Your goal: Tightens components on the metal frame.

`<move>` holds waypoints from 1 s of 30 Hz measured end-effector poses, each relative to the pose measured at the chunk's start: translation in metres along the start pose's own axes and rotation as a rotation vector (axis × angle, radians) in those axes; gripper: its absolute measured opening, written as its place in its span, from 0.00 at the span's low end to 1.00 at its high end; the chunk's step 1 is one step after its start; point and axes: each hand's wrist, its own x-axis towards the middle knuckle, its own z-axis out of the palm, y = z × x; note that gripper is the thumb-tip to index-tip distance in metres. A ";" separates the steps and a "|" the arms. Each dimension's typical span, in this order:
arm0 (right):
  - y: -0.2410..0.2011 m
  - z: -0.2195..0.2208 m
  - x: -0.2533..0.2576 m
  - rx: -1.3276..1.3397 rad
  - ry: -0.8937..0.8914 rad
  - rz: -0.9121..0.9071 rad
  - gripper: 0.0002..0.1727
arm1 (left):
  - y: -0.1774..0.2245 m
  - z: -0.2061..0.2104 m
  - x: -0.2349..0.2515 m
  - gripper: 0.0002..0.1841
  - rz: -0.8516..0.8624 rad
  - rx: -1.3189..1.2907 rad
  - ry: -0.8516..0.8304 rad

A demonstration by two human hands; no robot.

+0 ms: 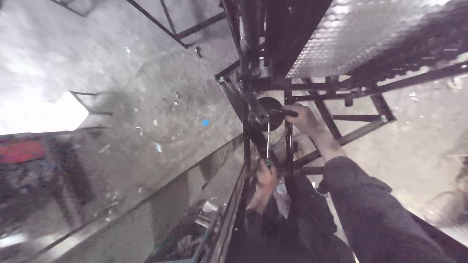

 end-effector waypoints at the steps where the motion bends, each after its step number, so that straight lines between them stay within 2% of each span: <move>1: 0.001 0.000 -0.002 0.028 0.031 0.004 0.19 | 0.001 0.000 0.000 0.24 -0.001 0.004 0.001; 5: 0.008 0.006 -0.017 0.156 0.233 0.009 0.21 | 0.004 0.001 0.000 0.25 -0.016 -0.011 -0.005; 11: 0.008 0.022 -0.036 0.218 0.149 0.125 0.35 | 0.006 0.001 -0.001 0.25 -0.042 -0.021 -0.038; 14: 0.011 0.033 -0.035 0.206 0.160 0.105 0.41 | 0.004 0.003 -0.001 0.24 -0.021 -0.014 0.003; 17: 0.008 0.035 -0.033 0.176 0.178 0.090 0.40 | 0.004 0.001 -0.001 0.24 -0.018 -0.005 0.013; 23: 0.006 0.035 -0.033 0.170 0.188 0.089 0.31 | 0.006 0.001 -0.002 0.24 -0.025 -0.014 0.014; 30: 0.006 0.033 -0.036 0.133 0.179 0.119 0.28 | 0.010 0.001 -0.011 0.23 -0.023 -0.091 0.013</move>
